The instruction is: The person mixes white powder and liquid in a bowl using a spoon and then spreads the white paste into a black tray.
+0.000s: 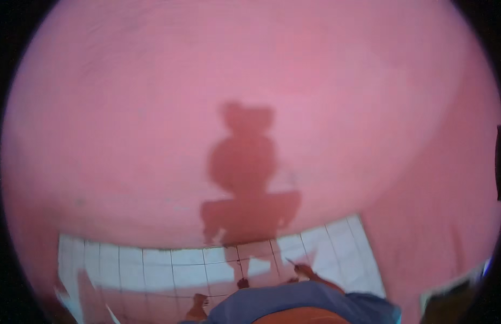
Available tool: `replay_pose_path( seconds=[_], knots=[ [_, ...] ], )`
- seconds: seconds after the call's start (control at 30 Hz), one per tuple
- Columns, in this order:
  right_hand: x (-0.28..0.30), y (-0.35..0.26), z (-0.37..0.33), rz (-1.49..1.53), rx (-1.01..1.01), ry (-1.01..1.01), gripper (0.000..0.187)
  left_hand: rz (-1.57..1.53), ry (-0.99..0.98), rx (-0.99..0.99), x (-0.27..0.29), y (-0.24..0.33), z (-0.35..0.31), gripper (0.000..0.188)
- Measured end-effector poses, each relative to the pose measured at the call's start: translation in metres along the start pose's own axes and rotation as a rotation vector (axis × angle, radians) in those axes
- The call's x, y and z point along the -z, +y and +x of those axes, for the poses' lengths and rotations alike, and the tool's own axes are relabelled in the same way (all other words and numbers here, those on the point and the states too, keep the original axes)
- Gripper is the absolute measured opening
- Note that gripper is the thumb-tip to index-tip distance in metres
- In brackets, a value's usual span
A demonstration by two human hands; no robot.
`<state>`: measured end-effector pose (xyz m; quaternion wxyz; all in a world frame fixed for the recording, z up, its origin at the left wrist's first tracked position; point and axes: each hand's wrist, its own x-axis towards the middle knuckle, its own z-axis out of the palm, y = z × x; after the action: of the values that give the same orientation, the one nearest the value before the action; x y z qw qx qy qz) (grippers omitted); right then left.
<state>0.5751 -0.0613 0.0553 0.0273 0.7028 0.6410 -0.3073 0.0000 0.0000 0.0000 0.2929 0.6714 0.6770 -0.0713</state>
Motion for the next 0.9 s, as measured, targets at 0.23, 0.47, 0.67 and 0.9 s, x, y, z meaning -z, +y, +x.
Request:
replay_pose_path(
  seconds=[0.23,0.47,0.67,0.9],
  knots=[
    [0.070,-0.046,-0.002,0.249,-0.179,0.158,0.036,0.512,-0.029,-1.051,-0.024,0.107,0.135,0.028],
    [0.245,-0.144,-0.056,0.523,0.220,0.519,0.034,0.271,-0.496,-0.862,-0.009,0.228,0.161,0.023],
    [0.339,-0.164,-0.130,0.646,0.561,0.714,0.032,0.202,-0.699,-0.499,-0.024,0.304,0.103,0.022],
    [0.405,0.032,-0.209,0.861,0.548,0.772,0.029,0.245,-0.774,-0.476,-0.048,0.404,0.070,0.023]
  ],
)
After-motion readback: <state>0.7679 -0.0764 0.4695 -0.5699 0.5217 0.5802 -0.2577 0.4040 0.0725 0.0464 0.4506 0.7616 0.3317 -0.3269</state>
